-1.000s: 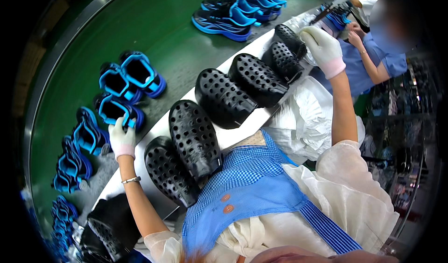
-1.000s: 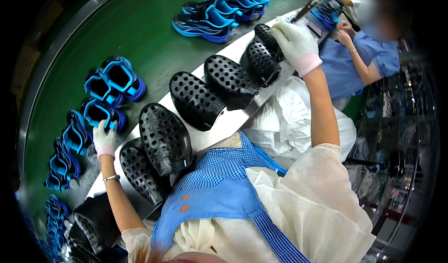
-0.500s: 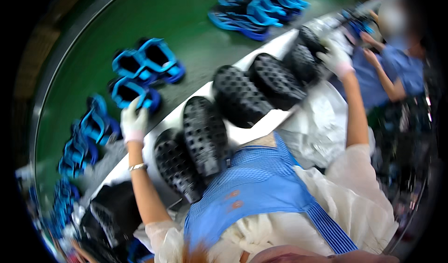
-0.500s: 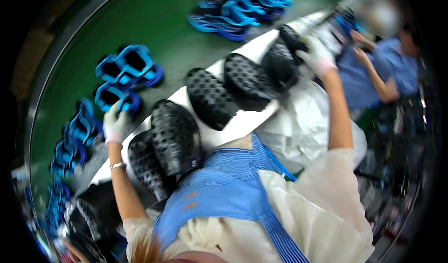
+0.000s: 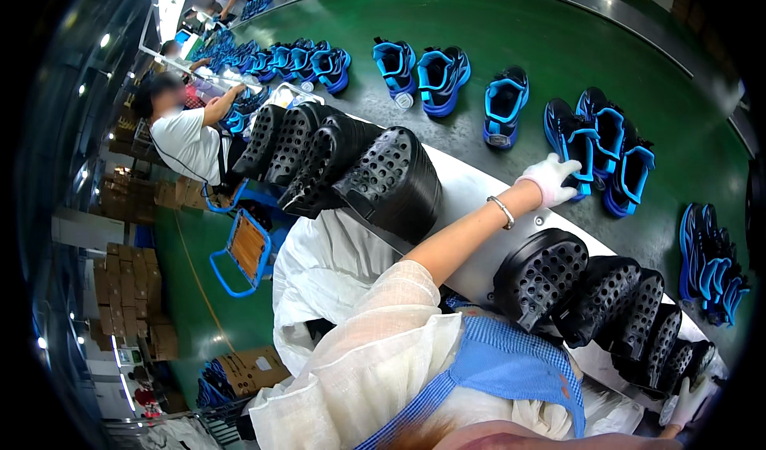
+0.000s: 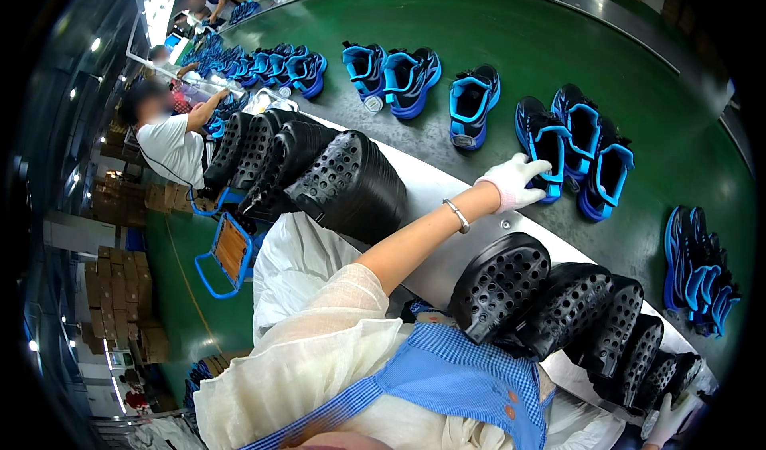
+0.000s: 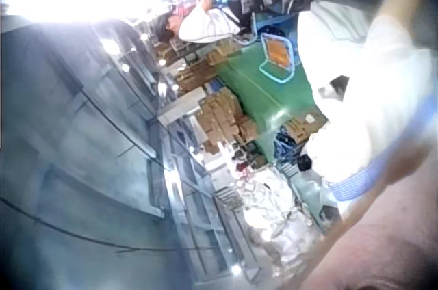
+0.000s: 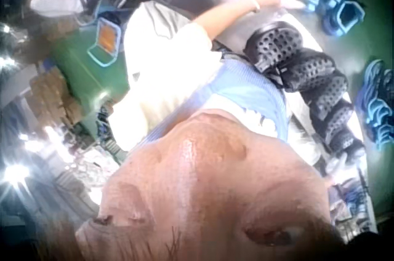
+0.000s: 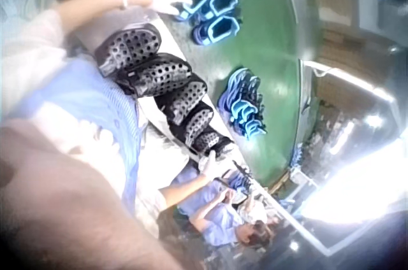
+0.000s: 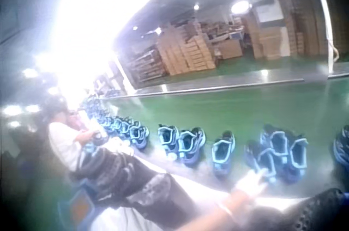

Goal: The person assembles shoes on a factory production line by taking black perforated shoe components from a shelf and fitting them onto blue and black sneakers as they move along a conveyor belt.

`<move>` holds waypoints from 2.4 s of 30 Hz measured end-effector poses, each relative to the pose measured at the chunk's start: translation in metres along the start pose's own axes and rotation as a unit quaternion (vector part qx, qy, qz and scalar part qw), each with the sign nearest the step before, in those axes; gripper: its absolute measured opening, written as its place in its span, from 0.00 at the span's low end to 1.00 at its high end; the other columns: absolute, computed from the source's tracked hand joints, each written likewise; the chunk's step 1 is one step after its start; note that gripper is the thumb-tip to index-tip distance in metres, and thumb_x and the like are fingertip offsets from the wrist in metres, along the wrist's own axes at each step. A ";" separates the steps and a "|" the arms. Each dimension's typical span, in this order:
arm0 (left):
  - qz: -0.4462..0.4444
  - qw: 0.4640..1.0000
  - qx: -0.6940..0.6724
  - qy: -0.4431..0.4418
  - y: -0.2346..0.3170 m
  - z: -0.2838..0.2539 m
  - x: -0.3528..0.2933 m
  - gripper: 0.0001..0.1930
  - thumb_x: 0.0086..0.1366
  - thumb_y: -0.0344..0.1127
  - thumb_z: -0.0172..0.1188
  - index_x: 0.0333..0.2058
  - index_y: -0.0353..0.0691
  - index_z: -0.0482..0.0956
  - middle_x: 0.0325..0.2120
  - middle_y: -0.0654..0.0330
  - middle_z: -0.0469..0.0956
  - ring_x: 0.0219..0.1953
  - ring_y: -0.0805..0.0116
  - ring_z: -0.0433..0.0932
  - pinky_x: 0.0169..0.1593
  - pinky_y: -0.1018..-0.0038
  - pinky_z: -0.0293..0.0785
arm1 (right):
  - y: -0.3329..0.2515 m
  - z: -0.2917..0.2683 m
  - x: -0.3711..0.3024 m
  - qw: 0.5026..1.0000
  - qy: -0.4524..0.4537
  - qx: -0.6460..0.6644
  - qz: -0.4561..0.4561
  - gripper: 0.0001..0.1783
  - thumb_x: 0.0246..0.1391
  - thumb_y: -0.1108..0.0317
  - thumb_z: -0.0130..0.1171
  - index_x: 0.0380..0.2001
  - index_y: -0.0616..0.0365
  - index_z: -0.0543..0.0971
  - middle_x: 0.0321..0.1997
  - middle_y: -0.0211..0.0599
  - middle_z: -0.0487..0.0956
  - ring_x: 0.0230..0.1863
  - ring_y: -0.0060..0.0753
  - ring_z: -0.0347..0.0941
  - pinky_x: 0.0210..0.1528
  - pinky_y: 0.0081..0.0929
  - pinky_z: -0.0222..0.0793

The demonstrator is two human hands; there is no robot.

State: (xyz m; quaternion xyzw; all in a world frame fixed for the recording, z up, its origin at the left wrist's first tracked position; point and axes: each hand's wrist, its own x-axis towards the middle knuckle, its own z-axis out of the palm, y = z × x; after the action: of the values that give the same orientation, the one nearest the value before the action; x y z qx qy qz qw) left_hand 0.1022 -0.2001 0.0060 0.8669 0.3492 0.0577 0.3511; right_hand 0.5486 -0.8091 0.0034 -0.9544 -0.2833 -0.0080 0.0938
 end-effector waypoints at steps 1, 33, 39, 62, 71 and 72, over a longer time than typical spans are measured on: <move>0.000 1.000 -0.006 -0.005 0.000 -0.002 -0.002 0.27 0.54 0.49 0.56 0.54 0.56 0.68 0.47 0.43 0.68 0.46 0.44 0.73 0.52 0.61 0.70 | 0.005 0.002 0.005 1.000 -0.002 0.001 -0.006 0.28 0.51 0.74 0.59 0.54 0.68 0.63 0.49 0.42 0.70 0.49 0.34 0.66 0.56 0.28 0.61; 0.052 0.716 -0.683 0.132 0.043 -0.037 -0.017 0.14 0.59 0.39 0.62 0.40 0.38 0.73 0.32 0.67 0.74 0.34 0.79 0.72 0.39 0.80 0.71 | -0.617 -0.035 0.004 0.877 -0.107 0.250 -0.396 0.16 0.47 0.64 0.58 0.37 0.64 0.73 0.31 0.49 0.75 0.33 0.46 0.74 0.37 0.32 0.68; 0.004 0.741 -0.671 0.022 0.019 -0.043 -0.010 0.22 0.57 0.47 0.64 0.41 0.34 0.74 0.33 0.59 0.78 0.34 0.68 0.78 0.37 0.72 0.77 | -0.618 -0.022 0.023 0.878 -0.115 0.166 -0.434 0.15 0.48 0.56 0.58 0.28 0.59 0.76 0.24 0.47 0.74 0.27 0.48 0.73 0.29 0.37 0.67; -0.033 0.983 0.061 0.170 -0.050 -0.056 0.081 0.17 0.62 0.48 0.48 0.41 0.47 0.79 0.36 0.49 0.78 0.40 0.47 0.76 0.43 0.60 0.72 | -0.681 0.015 0.116 0.850 -0.267 -0.086 -0.445 0.30 0.45 0.44 0.50 0.23 0.67 0.79 0.20 0.51 0.75 0.23 0.45 0.73 0.31 0.35 0.70; -0.010 0.973 0.009 0.228 -0.067 -0.049 0.071 0.18 0.60 0.46 0.52 0.44 0.42 0.78 0.38 0.46 0.77 0.42 0.48 0.75 0.47 0.61 0.71 | -0.724 0.051 0.083 0.864 -0.259 -0.162 -0.401 0.20 0.49 0.56 0.49 0.34 0.60 0.81 0.35 0.46 0.80 0.38 0.43 0.78 0.40 0.36 0.74; -0.013 0.973 0.008 0.229 -0.070 -0.048 0.069 0.18 0.60 0.46 0.52 0.44 0.42 0.78 0.38 0.46 0.77 0.42 0.48 0.75 0.47 0.61 0.71 | -0.728 0.058 0.077 0.863 -0.243 -0.160 -0.412 0.18 0.49 0.58 0.51 0.34 0.59 0.82 0.36 0.45 0.81 0.39 0.43 0.78 0.40 0.35 0.74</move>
State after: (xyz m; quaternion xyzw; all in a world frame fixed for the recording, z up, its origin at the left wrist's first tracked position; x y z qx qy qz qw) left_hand 0.0985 -0.0928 -0.0137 0.8287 0.4320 0.2474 0.2559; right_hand 0.2163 -0.1586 0.0788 -0.7241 -0.6597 0.1413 -0.1435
